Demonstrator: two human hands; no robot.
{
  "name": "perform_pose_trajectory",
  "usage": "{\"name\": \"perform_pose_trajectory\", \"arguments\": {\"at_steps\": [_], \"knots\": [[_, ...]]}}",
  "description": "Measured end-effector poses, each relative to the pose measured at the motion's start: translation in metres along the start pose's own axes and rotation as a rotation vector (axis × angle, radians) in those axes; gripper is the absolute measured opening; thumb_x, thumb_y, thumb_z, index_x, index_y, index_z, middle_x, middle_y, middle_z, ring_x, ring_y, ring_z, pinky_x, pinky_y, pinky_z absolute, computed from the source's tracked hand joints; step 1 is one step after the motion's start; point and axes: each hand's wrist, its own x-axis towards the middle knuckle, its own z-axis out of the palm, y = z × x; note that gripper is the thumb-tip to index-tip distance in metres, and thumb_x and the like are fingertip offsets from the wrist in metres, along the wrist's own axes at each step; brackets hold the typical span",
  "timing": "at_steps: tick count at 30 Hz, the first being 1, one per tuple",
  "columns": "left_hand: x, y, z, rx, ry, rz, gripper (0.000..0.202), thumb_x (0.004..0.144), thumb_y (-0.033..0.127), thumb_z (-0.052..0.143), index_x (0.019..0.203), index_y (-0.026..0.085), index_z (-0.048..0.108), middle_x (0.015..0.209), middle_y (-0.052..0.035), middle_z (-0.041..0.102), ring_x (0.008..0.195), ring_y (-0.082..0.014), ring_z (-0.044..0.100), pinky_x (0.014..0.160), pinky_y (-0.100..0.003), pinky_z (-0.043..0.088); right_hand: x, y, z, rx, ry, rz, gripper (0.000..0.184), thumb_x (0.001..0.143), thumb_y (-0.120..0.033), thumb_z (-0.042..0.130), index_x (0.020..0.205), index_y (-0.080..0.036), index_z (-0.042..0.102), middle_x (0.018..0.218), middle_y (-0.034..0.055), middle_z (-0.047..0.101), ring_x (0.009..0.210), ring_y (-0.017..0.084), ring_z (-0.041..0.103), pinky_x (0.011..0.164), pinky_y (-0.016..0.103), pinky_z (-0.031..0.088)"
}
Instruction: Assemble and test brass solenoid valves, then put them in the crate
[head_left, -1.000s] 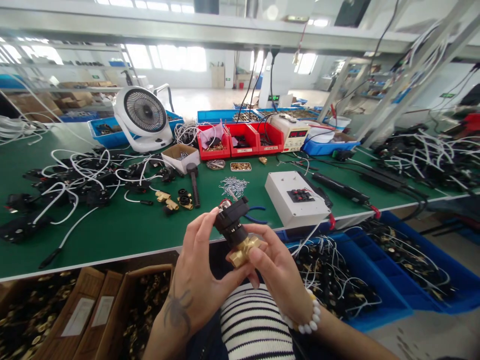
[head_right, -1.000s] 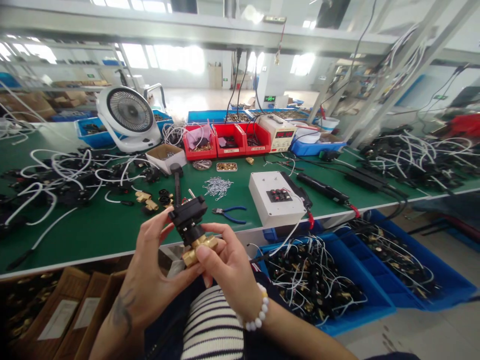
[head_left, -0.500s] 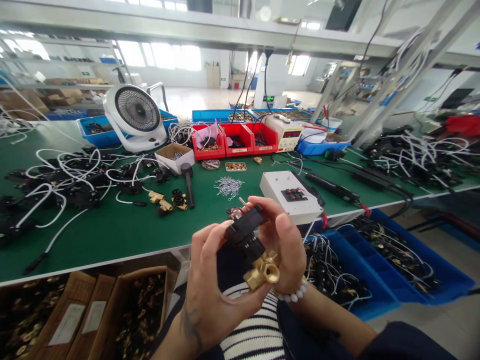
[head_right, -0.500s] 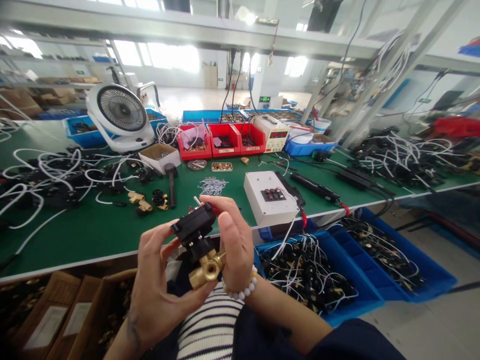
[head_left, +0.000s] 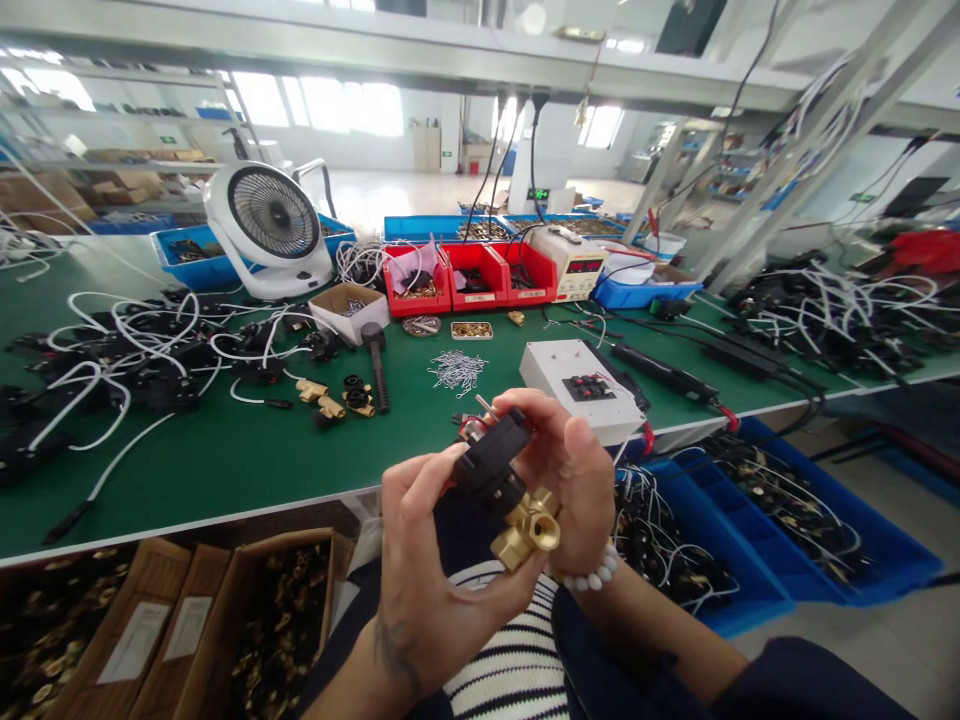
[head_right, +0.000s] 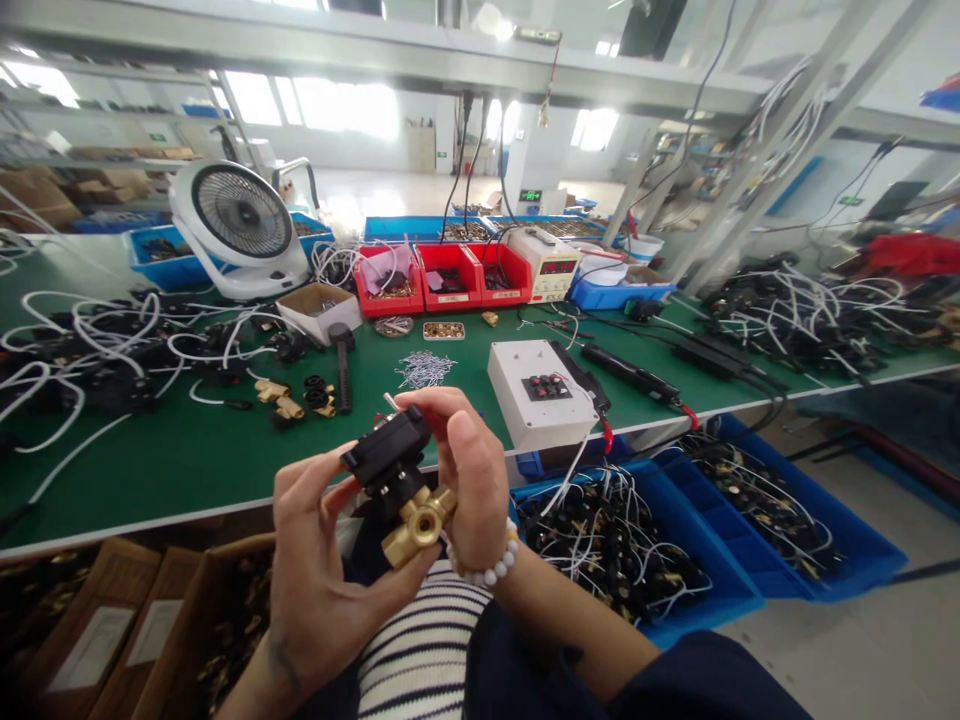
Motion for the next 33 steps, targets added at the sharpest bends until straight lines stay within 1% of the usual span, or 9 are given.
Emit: {"name": "perform_pose_trajectory", "arguments": {"at_steps": [5, 9, 11, 13, 16, 18, 21, 28, 33], "knots": [[0.003, -0.002, 0.005, 0.030, -0.084, -0.030, 0.080, 0.076, 0.030, 0.077, 0.144, 0.025, 0.035, 0.130, -0.0114, 0.045, 0.121, -0.0268, 0.052, 0.099, -0.044, 0.054, 0.007, 0.012, -0.001, 0.068, 0.130, -0.197, 0.039, 0.096, -0.051, 0.047, 0.092, -0.023, 0.074, 0.098, 0.0054, 0.062, 0.093, 0.022, 0.059, 0.083, 0.036, 0.050], [-0.003, -0.027, 0.019, 0.018, -0.109, -0.212, 0.072, 0.076, 0.033, 0.075, 0.139, 0.026, 0.042, 0.115, -0.0062, 0.050, 0.106, -0.0228, 0.058, 0.092, -0.042, 0.056, 0.019, 0.055, -0.012, 0.027, 0.223, -0.018, 0.047, 0.093, -0.060, 0.045, 0.083, -0.020, 0.069, 0.081, 0.0037, 0.064, 0.081, 0.020, 0.060, 0.079, 0.034, 0.050], [-0.007, -0.047, 0.025, -0.013, -0.141, -0.331, 0.068, 0.075, 0.036, 0.074, 0.135, 0.024, 0.046, 0.109, -0.0053, 0.051, 0.103, -0.0229, 0.058, 0.090, -0.043, 0.057, 0.026, 0.083, -0.021, -0.148, 0.224, 0.086, 0.054, 0.094, -0.062, 0.036, 0.083, -0.018, 0.064, 0.080, 0.0047, 0.065, 0.078, 0.019, 0.062, 0.078, 0.035, 0.051], [-0.008, -0.070, 0.030, -0.062, -0.167, -0.440, 0.065, 0.072, 0.040, 0.075, 0.129, 0.021, 0.051, 0.105, -0.0054, 0.052, 0.101, -0.0240, 0.058, 0.089, -0.044, 0.057, 0.036, 0.108, -0.031, -0.442, 0.145, 0.127, 0.053, 0.096, -0.059, 0.030, 0.081, -0.018, 0.061, 0.080, 0.0059, 0.066, 0.075, 0.020, 0.064, 0.073, 0.035, 0.053], [-0.005, -0.102, 0.033, -0.100, -0.134, -0.513, 0.066, 0.068, 0.045, 0.076, 0.124, 0.018, 0.055, 0.104, -0.0064, 0.052, 0.099, -0.0256, 0.059, 0.088, -0.046, 0.056, 0.060, 0.128, -0.048, -0.728, 0.056, 0.107, 0.031, 0.091, -0.045, 0.049, 0.086, -0.017, 0.062, 0.083, 0.0061, 0.066, 0.078, 0.021, 0.065, 0.075, 0.035, 0.054], [0.001, -0.121, 0.033, -0.109, -0.103, -0.514, 0.068, 0.067, 0.047, 0.076, 0.125, 0.018, 0.054, 0.105, -0.0069, 0.051, 0.100, -0.0262, 0.058, 0.089, -0.047, 0.055, 0.081, 0.129, -0.059, -0.854, 0.047, 0.071, 0.018, 0.087, -0.030, 0.058, 0.097, -0.016, 0.063, 0.092, 0.0072, 0.065, 0.085, 0.021, 0.064, 0.083, 0.037, 0.053], [0.010, -0.141, 0.032, -0.160, -0.089, -0.502, 0.068, 0.068, 0.050, 0.073, 0.126, 0.019, 0.053, 0.107, -0.0070, 0.051, 0.104, -0.0263, 0.057, 0.088, -0.043, 0.055, 0.116, 0.122, -0.072, -1.084, -0.018, 0.029, 0.020, 0.088, -0.016, 0.058, 0.107, -0.016, 0.065, 0.103, 0.0105, 0.063, 0.094, 0.022, 0.063, 0.091, 0.040, 0.050], [0.015, -0.157, 0.030, -0.270, -0.120, -0.479, 0.069, 0.068, 0.047, 0.075, 0.127, 0.021, 0.052, 0.110, -0.0069, 0.051, 0.110, -0.0267, 0.058, 0.088, -0.040, 0.057, 0.159, 0.117, -0.065, -1.499, -0.514, -0.007, 0.024, 0.087, -0.001, 0.061, 0.104, -0.015, 0.072, 0.116, 0.0131, 0.066, 0.118, 0.024, 0.058, 0.105, 0.037, 0.044], [0.014, -0.161, 0.030, -0.309, -0.134, -0.486, 0.071, 0.069, 0.050, 0.075, 0.129, 0.022, 0.052, 0.112, -0.0074, 0.050, 0.113, -0.0282, 0.057, 0.089, -0.040, 0.057, 0.170, 0.126, -0.045, -1.668, -0.730, 0.080, 0.019, 0.095, -0.023, 0.063, 0.111, -0.014, 0.067, 0.118, 0.0094, 0.067, 0.112, 0.024, 0.063, 0.099, 0.047, 0.050]]}}
